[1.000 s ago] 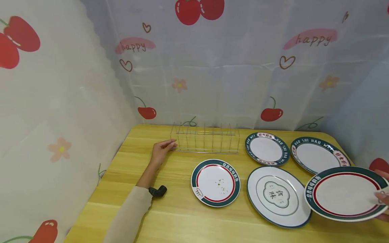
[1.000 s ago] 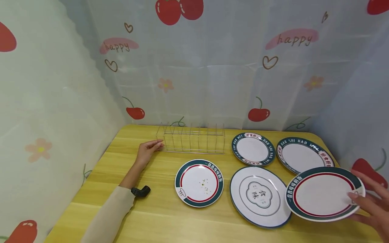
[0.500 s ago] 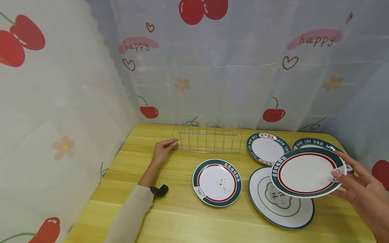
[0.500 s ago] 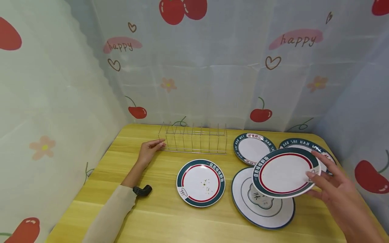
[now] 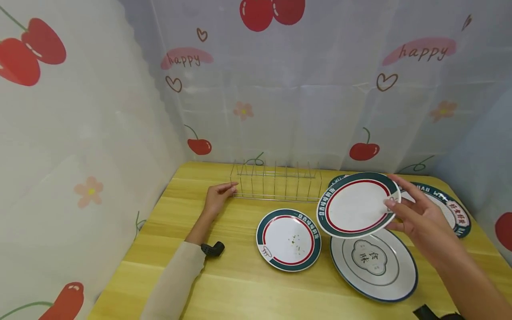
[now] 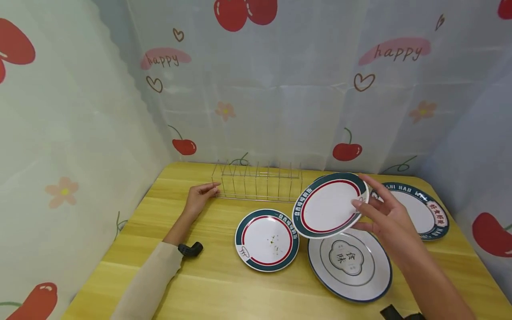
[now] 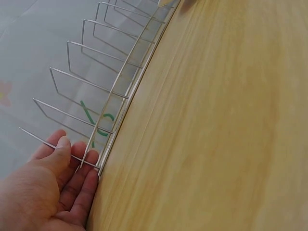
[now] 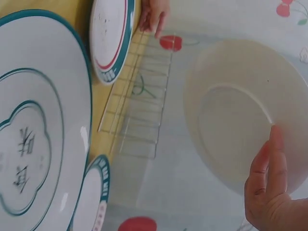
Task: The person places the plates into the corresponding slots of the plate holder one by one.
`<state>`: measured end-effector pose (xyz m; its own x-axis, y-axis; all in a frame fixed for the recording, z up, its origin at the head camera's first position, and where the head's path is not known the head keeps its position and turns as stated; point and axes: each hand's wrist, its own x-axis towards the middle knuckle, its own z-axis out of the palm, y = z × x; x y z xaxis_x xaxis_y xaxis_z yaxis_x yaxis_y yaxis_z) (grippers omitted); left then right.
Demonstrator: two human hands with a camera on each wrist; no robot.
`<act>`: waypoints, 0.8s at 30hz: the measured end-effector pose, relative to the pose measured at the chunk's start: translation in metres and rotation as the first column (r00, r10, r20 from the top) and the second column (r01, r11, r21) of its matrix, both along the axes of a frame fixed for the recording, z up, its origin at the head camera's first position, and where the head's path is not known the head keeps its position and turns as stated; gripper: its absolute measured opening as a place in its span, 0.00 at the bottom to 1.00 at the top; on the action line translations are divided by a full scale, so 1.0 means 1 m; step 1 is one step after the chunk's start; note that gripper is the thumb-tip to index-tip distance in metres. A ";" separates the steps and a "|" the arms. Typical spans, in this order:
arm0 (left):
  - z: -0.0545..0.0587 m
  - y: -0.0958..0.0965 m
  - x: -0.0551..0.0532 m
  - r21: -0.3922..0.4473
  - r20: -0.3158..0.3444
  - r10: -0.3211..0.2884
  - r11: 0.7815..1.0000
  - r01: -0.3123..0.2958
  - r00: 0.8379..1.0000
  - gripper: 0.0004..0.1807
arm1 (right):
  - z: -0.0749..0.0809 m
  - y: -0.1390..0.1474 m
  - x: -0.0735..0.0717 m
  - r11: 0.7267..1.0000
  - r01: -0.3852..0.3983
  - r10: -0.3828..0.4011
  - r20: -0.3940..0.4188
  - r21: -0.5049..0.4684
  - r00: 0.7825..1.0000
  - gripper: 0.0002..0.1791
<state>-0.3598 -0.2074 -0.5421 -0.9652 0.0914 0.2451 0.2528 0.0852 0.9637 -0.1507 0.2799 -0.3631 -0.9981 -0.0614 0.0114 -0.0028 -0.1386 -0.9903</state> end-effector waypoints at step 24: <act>0.003 0.000 0.001 0.015 -0.039 -0.022 1.000 0.023 0.999 0.12 | 0.040 -0.126 -0.096 0.961 -0.081 0.097 -0.048 0.263 0.994 0.41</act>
<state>-0.3590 -0.2079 -0.5394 -0.9528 0.1087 0.2836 0.2914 0.0639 0.9545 -0.2463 0.1541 -0.3227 -0.9864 -0.1586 0.0427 -0.0624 0.1214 -0.9906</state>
